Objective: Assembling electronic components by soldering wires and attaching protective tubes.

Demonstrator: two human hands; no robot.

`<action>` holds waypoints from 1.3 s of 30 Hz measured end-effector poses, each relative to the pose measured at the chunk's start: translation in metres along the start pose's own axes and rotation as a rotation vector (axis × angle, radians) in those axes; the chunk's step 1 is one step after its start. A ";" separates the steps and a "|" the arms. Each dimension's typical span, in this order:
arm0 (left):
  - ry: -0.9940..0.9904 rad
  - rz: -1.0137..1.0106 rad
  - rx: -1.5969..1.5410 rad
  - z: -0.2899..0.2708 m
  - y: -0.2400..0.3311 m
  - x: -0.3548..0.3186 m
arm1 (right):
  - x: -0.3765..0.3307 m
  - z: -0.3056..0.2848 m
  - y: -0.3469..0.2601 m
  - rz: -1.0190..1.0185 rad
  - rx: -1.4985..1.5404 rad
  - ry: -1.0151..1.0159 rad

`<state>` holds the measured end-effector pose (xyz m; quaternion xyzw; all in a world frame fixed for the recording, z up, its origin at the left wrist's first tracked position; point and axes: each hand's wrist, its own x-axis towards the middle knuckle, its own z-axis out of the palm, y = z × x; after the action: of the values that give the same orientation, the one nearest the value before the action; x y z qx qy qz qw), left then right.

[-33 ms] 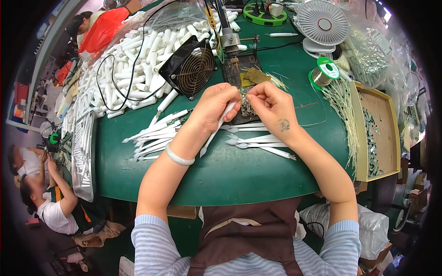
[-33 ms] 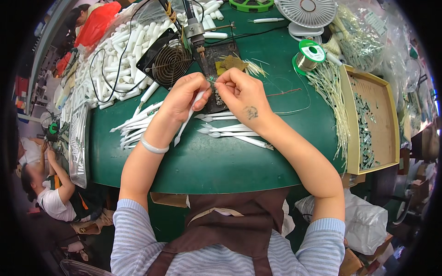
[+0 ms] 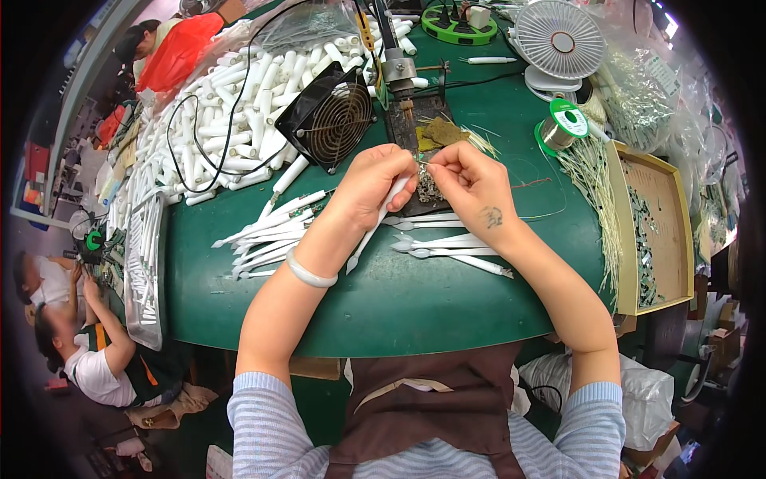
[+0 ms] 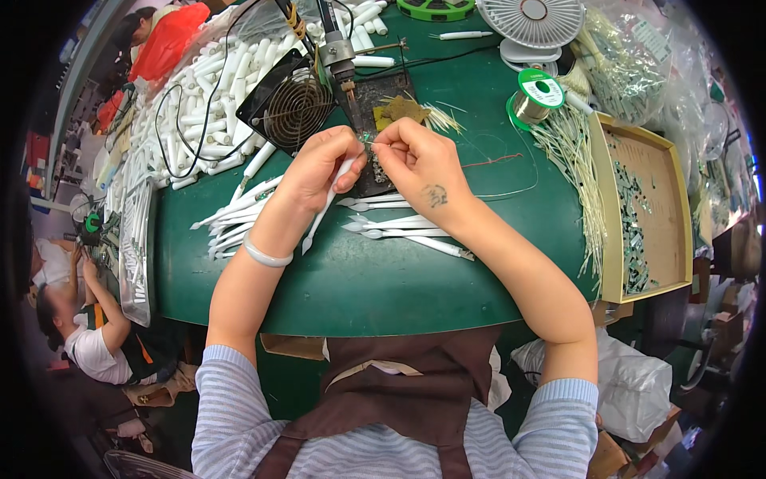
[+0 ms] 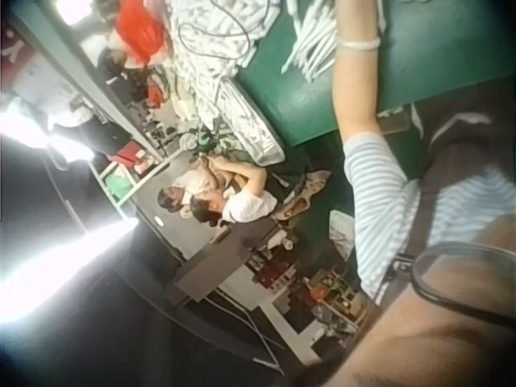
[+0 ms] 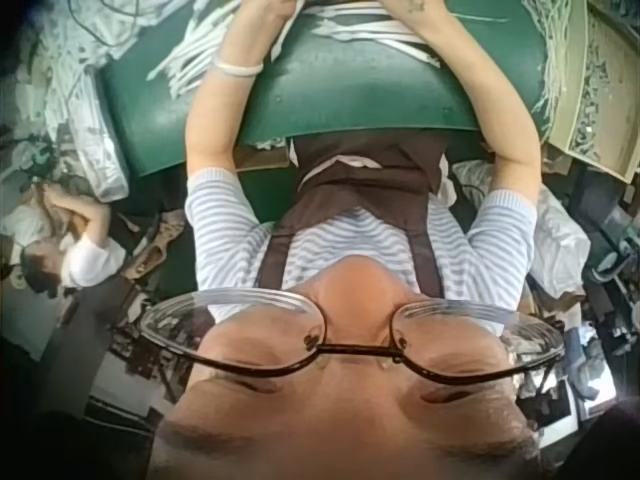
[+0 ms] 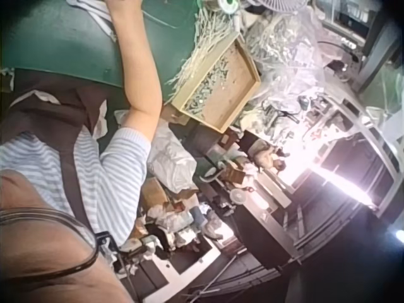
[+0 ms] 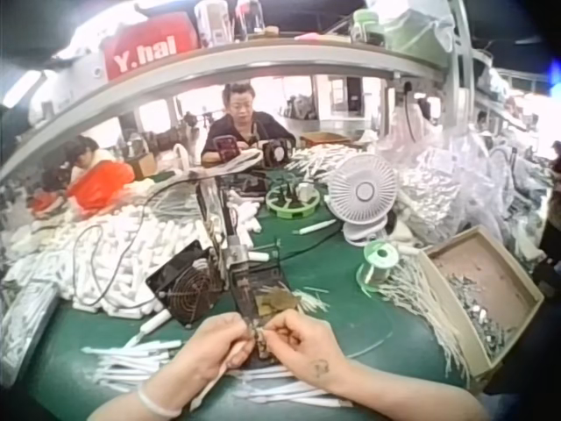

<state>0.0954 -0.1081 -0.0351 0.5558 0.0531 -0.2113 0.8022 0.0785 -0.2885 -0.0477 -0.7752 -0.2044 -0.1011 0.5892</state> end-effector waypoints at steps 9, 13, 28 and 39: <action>0.001 0.004 -0.001 0.001 0.000 -0.001 | 0.000 0.000 0.000 0.006 0.000 -0.005; -0.004 0.008 0.001 0.001 0.001 -0.001 | 0.000 -0.001 0.000 0.014 0.016 -0.001; 0.050 0.042 0.182 -0.008 -0.002 -0.041 | -0.005 -0.019 -0.011 0.052 0.050 0.005; 0.041 0.158 0.213 0.005 -0.003 -0.088 | -0.011 -0.033 -0.021 0.110 0.070 -0.145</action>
<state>0.0136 -0.0889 -0.0080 0.6446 0.0026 -0.1404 0.7515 0.0627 -0.3174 -0.0244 -0.7696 -0.2069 -0.0052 0.6041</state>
